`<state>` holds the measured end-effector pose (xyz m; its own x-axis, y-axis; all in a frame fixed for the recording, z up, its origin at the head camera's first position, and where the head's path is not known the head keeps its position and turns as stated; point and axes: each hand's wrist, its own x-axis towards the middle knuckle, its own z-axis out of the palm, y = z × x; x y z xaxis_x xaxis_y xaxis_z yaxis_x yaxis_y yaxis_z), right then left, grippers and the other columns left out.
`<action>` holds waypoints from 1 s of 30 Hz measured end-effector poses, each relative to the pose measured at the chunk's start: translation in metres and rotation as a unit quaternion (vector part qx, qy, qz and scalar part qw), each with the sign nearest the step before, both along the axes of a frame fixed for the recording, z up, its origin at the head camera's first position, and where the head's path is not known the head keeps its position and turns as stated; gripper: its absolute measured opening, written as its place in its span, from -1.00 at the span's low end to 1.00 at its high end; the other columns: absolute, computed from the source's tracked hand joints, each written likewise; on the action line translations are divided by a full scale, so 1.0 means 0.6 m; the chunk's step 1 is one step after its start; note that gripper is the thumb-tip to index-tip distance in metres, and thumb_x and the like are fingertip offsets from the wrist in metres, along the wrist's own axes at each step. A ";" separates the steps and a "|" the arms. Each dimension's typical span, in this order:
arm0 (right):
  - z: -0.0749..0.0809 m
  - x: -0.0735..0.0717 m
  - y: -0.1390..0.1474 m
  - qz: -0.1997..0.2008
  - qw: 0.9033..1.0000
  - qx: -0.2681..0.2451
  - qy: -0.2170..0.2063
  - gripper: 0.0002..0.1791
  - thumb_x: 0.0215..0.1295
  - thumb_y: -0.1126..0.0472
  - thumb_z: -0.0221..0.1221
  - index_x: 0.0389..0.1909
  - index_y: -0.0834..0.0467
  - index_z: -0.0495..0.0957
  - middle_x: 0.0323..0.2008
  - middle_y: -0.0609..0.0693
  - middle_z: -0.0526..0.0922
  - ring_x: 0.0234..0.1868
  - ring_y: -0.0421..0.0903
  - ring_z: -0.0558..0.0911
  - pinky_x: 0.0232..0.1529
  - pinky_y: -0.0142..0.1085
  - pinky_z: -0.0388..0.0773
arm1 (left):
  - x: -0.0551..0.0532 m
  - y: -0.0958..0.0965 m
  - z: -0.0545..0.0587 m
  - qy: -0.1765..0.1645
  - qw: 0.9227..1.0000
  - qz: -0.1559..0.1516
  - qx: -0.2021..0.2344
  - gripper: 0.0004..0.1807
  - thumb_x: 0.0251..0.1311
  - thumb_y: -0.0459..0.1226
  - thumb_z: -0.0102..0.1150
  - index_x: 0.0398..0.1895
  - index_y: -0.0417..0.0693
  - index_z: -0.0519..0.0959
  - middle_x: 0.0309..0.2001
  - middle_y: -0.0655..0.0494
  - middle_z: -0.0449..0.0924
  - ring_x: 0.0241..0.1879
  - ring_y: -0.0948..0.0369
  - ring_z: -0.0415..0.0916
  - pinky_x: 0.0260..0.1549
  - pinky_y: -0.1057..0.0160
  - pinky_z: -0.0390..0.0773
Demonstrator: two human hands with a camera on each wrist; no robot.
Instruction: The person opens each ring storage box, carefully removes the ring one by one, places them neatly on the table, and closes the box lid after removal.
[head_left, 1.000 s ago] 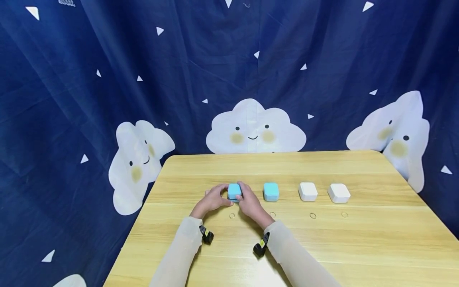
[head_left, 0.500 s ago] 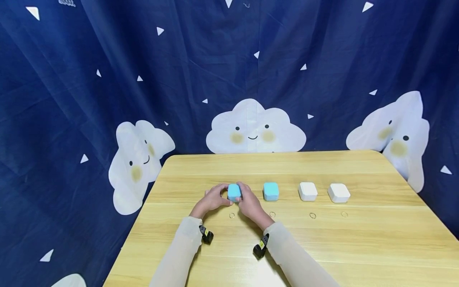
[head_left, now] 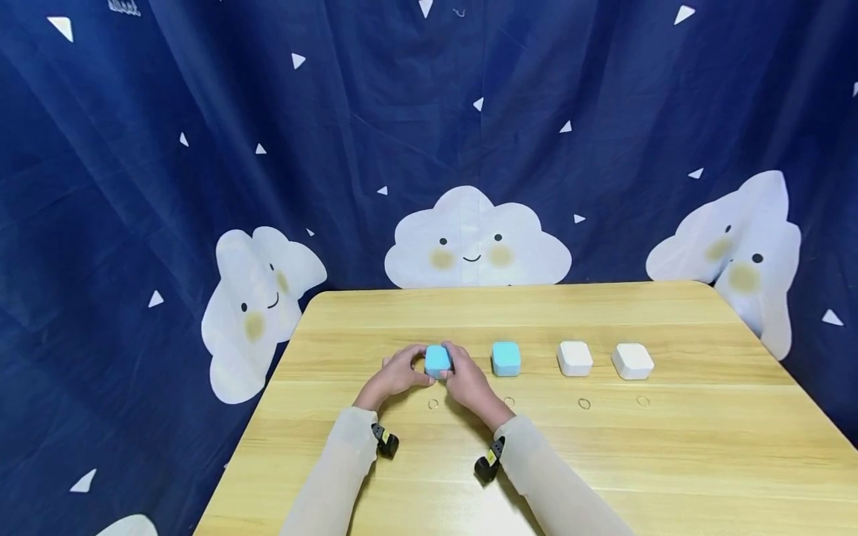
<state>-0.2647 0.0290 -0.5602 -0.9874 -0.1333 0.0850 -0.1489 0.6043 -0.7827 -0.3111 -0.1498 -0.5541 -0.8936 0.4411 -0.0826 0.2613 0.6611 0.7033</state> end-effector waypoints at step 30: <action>0.116 -0.032 0.074 0.032 0.998 -0.043 0.014 -0.33 0.37 -0.21 -0.01 0.43 -0.08 0.15 0.34 0.03 0.23 -0.14 0.05 0.55 -0.15 -0.10 0.55 | 0.001 0.005 0.088 0.050 0.998 0.006 -0.036 -0.24 0.24 0.15 0.07 0.46 0.14 0.16 0.43 0.05 0.15 0.41 -0.02 0.04 0.31 -0.17 0.07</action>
